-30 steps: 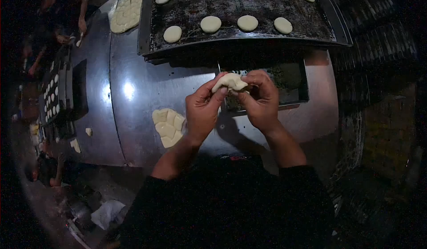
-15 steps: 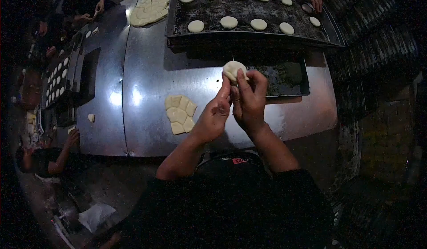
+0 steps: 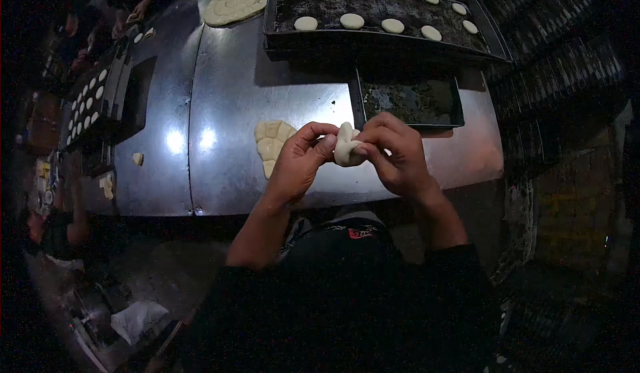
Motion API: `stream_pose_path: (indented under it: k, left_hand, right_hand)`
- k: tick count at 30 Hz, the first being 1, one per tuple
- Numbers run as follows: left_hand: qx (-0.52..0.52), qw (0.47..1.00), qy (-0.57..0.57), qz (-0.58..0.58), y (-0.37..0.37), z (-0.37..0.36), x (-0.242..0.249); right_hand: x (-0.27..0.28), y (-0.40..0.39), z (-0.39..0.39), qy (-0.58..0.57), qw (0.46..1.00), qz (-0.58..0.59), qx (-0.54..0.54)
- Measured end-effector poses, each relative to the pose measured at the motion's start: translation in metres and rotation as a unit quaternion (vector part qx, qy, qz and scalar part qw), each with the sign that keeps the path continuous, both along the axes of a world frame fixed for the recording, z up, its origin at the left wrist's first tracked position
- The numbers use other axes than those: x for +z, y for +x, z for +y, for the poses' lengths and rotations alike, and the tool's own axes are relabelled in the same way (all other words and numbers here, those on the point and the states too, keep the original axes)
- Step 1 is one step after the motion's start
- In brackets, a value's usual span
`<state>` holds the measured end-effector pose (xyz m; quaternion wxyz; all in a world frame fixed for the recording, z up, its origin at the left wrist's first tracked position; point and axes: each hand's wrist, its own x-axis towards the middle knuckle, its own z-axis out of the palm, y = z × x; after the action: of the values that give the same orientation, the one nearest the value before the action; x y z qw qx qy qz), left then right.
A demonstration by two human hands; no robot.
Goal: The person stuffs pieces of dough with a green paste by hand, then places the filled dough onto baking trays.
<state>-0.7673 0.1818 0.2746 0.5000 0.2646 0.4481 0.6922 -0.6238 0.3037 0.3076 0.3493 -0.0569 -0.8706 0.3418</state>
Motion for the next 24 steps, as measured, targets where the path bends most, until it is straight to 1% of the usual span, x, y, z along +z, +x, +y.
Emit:
stream_pose_path:
  k: [1, 2, 3, 4, 5, 7, 8, 9, 11, 12, 13, 15, 16, 17, 19, 20, 21, 22, 23, 24]
  left_hand:
    - [-0.012, 1.0, 0.018, 0.018, 0.002, -0.001, -0.001]
    - [-0.012, 1.0, 0.017, 0.017, 0.004, 0.0, -0.001]
    - [0.011, 0.995, 0.053, 0.086, 0.006, 0.003, 0.0]
    - [0.033, 0.984, 0.087, 0.154, 0.01, 0.006, 0.001]
    - [0.035, 0.984, 0.087, 0.155, 0.014, 0.009, 0.001]
    - [0.183, 0.967, 0.03, 0.174, 0.025, 0.015, 0.0]
    - [0.2, 0.965, 0.015, 0.166, 0.026, 0.021, 0.001]
    - [0.202, 0.965, 0.015, 0.167, 0.023, 0.024, 0.003]
    - [0.178, 0.982, -0.067, 0.01, 0.014, 0.027, 0.007]
    - [0.167, 0.982, -0.085, 0.037, 0.009, 0.027, 0.001]
    - [0.167, 0.981, -0.087, 0.035, 0.007, 0.025, 0.001]
    - [0.073, 0.994, -0.085, -0.02, 0.004, 0.023, 0.001]
    - [0.069, 0.992, -0.1, -0.032, 0.005, 0.023, -0.001]
    - [0.069, 0.992, -0.101, -0.034, 0.005, 0.022, -0.003]
    - [0.035, 0.992, -0.101, -0.071, 0.004, 0.018, -0.006]
    - [0.039, 0.99, -0.102, -0.089, 0.004, 0.018, -0.01]
    - [0.04, 0.99, -0.102, -0.09, 0.004, 0.018, -0.02]
    - [0.039, 0.982, -0.108, -0.149, 0.002, 0.019, -0.033]
    - [0.04, 0.971, -0.114, -0.208, 0.002, 0.02, -0.046]
    - [0.06, 0.954, -0.129, -0.264, 0.004, 0.024, -0.057]
  right_hand:
    - [0.007, 0.002, 0.003, -0.022, 0.999, -0.007, 0.026]
    - [0.004, 0.0, 0.001, -0.022, 0.999, -0.007, 0.027]
    - [-0.004, -0.004, -0.004, -0.123, 0.991, 0.04, 0.035]
    - [-0.011, -0.008, -0.008, -0.223, 0.97, 0.086, 0.044]
    - [-0.015, -0.009, -0.01, -0.224, 0.97, 0.086, 0.046]
    - [-0.023, -0.009, -0.018, -0.129, 0.986, 0.092, -0.058]
    - [-0.027, -0.013, -0.023, -0.081, 0.988, 0.106, -0.082]
    - [-0.023, -0.014, -0.027, -0.081, 0.988, 0.107, -0.08]
    - [-0.006, -0.015, -0.034, 0.003, 0.995, 0.052, -0.086]
    - [-0.009, -0.013, -0.034, 0.016, 0.997, 0.025, -0.073]
    - [-0.01, -0.011, -0.032, 0.014, 0.997, 0.022, -0.073]
    - [-0.009, -0.008, -0.018, 0.028, 0.998, -0.039, -0.035]
    - [0.011, -0.009, -0.016, -0.054, 0.994, -0.094, -0.015]
    - [0.021, -0.015, -0.012, -0.143, 0.984, -0.1, 0.019]
    - [0.014, -0.02, 0.002, -0.262, 0.938, -0.214, 0.073]
    - [0.008, -0.022, 0.004, -0.26, 0.933, -0.24, 0.066]
    - [0.007, -0.023, 0.001, -0.26, 0.933, -0.241, 0.066]
    - [0.006, -0.025, -0.004, -0.141, 0.962, -0.228, 0.052]
    - [0.005, -0.028, -0.009, -0.021, 0.976, -0.212, 0.038]
    - [0.0, -0.029, -0.018, 0.034, 0.979, -0.198, 0.022]
